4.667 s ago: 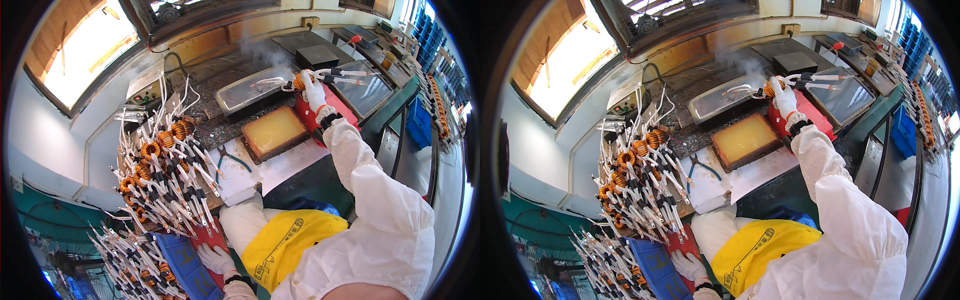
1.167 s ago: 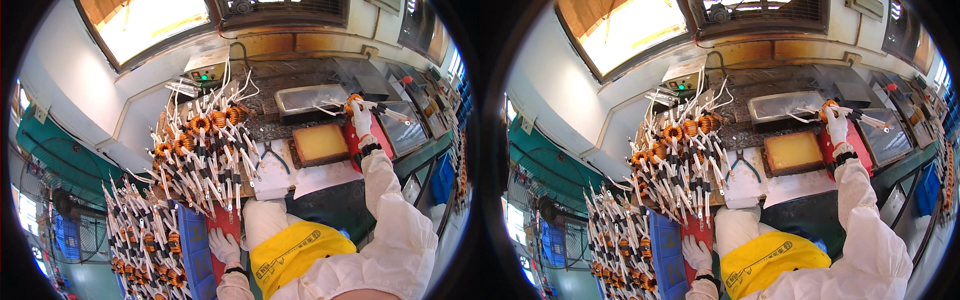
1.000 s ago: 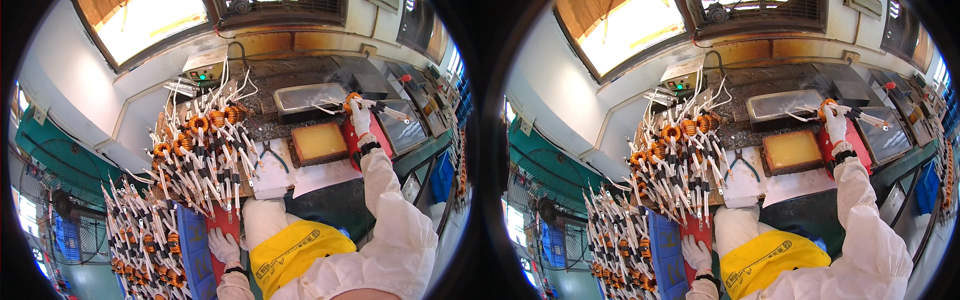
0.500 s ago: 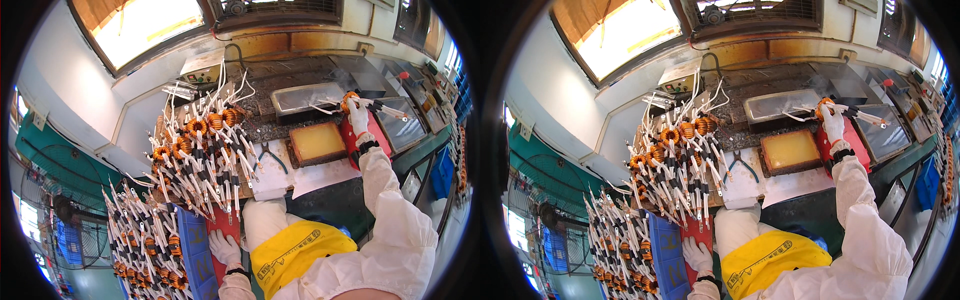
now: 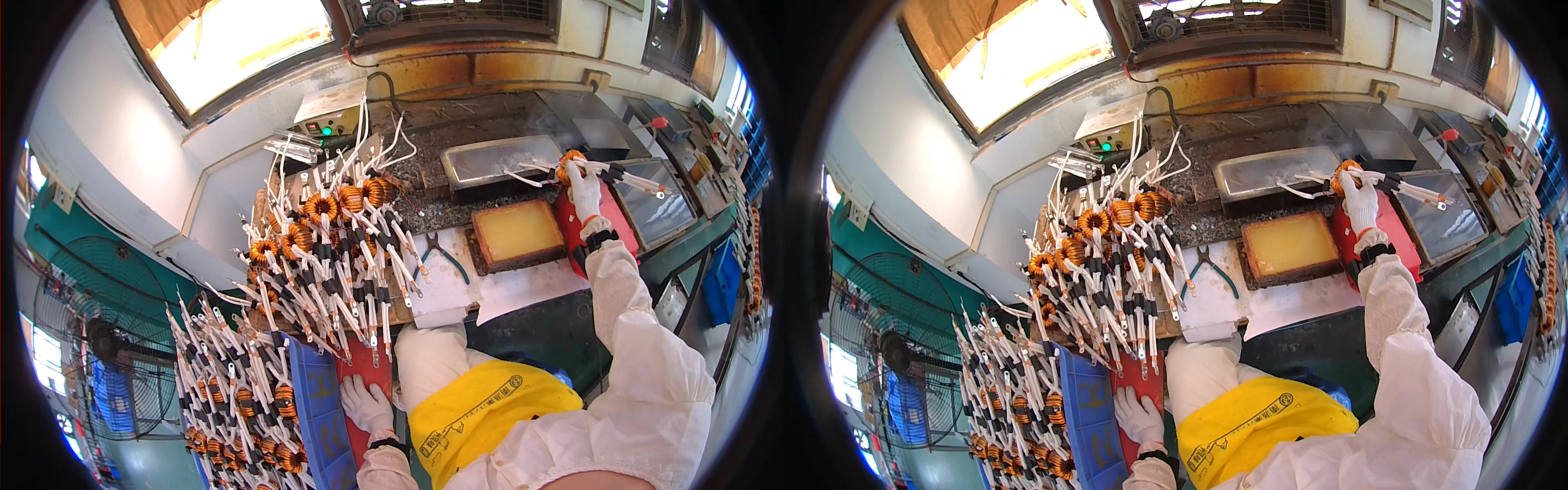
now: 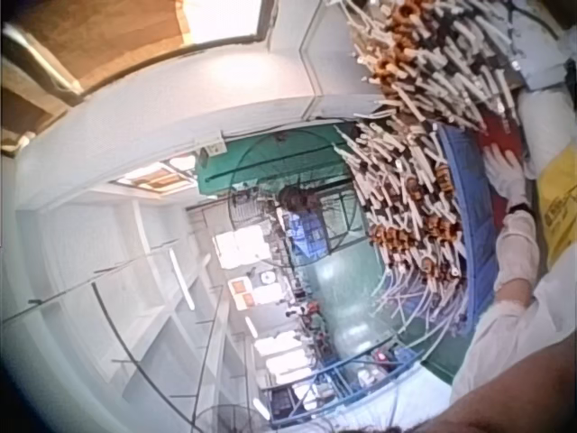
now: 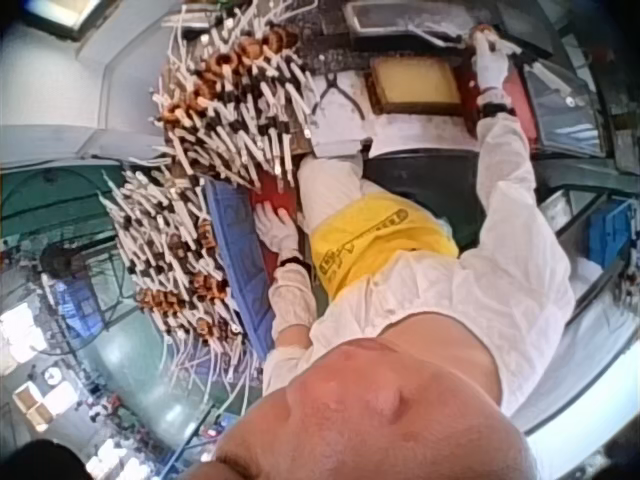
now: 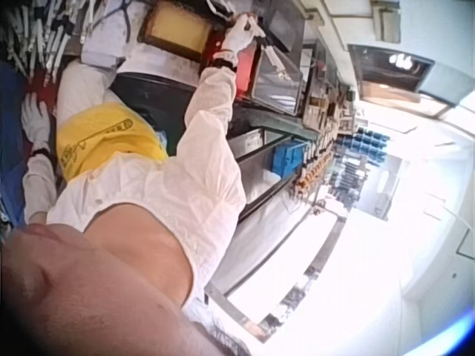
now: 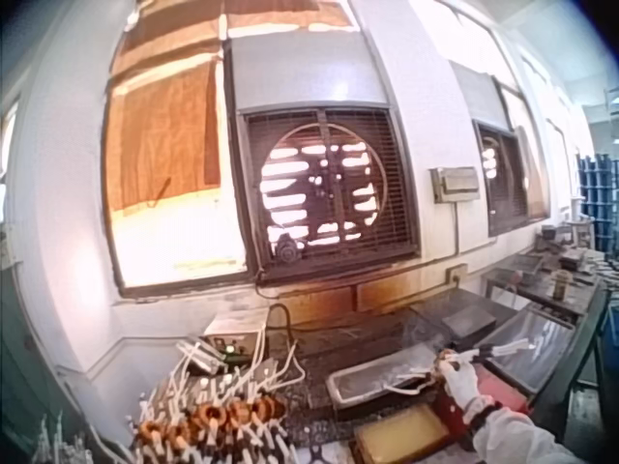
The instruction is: Dipping the wire leads of electrical components into a heated solder bath for tinning.
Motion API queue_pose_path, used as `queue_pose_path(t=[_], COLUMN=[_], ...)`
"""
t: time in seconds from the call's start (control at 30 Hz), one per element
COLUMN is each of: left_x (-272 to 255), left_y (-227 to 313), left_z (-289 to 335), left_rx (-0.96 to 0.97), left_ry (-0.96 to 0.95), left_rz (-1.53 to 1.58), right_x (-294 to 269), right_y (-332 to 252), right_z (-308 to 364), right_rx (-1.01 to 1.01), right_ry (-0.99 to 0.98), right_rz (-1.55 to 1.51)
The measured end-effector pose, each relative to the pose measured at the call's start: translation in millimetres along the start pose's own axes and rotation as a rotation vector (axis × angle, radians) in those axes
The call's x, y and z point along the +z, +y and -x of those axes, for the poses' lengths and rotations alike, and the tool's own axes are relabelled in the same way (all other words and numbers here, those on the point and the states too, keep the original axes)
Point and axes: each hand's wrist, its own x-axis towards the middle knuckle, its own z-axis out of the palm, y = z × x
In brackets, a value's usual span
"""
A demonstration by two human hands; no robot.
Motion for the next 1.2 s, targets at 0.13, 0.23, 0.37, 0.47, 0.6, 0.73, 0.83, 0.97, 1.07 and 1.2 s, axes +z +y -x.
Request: queue_pose_path(t=[0.13, 0.23, 0.37, 0.47, 0.6, 0.73, 0.83, 0.97, 1.07, 1.2], left_x=[2.3, 0.9, -0.7, -1.1, -2.0, -1.4, -2.4, -1.3, -1.0, -1.5], left_y=[-2.8, -3.3, -0.1, 0.5, 0.0, -1.1, -1.9, -2.5, -2.1, -1.0], left_z=[1.8, 2.2, 0.1, -1.1, -1.3, -1.3, -0.6, 0.0, -0.1, -0.8], left_rx=[-0.002, -0.010, -0.014, -0.015, -0.006, -0.002, -0.004, -0.015, -0.015, -0.014], left_ry=[0.007, 0.001, -0.011, -0.008, -0.005, 0.005, 0.003, -0.038, -0.035, -0.035], left_rz=[-0.004, -0.007, 0.014, 0.013, 0.017, 0.011, 0.010, 0.029, 0.034, 0.044], right_x=[1.6, 1.0, -2.0, -1.4, -1.0, -0.4, 0.2, -2.1, -2.7, -5.1], right_y=[-3.7, -11.8, -4.9, -7.4, -2.8, 0.1, -1.8, -1.8, -7.5, -11.9], right_z=[3.2, 10.6, 3.7, 4.3, 0.1, -1.6, 1.1, 0.6, 3.5, 4.9], right_rx=[0.026, -0.023, -0.024, 0.006, 0.018, 0.016, 0.012, 0.024, 0.031, 0.026], right_ry=[0.007, 0.003, 0.004, 0.005, -0.010, 0.002, -0.004, -0.015, -0.019, -0.028], right_rz=[0.057, 0.018, 0.028, 0.023, 0.026, 0.064, 0.060, 0.032, 0.040, 0.077])
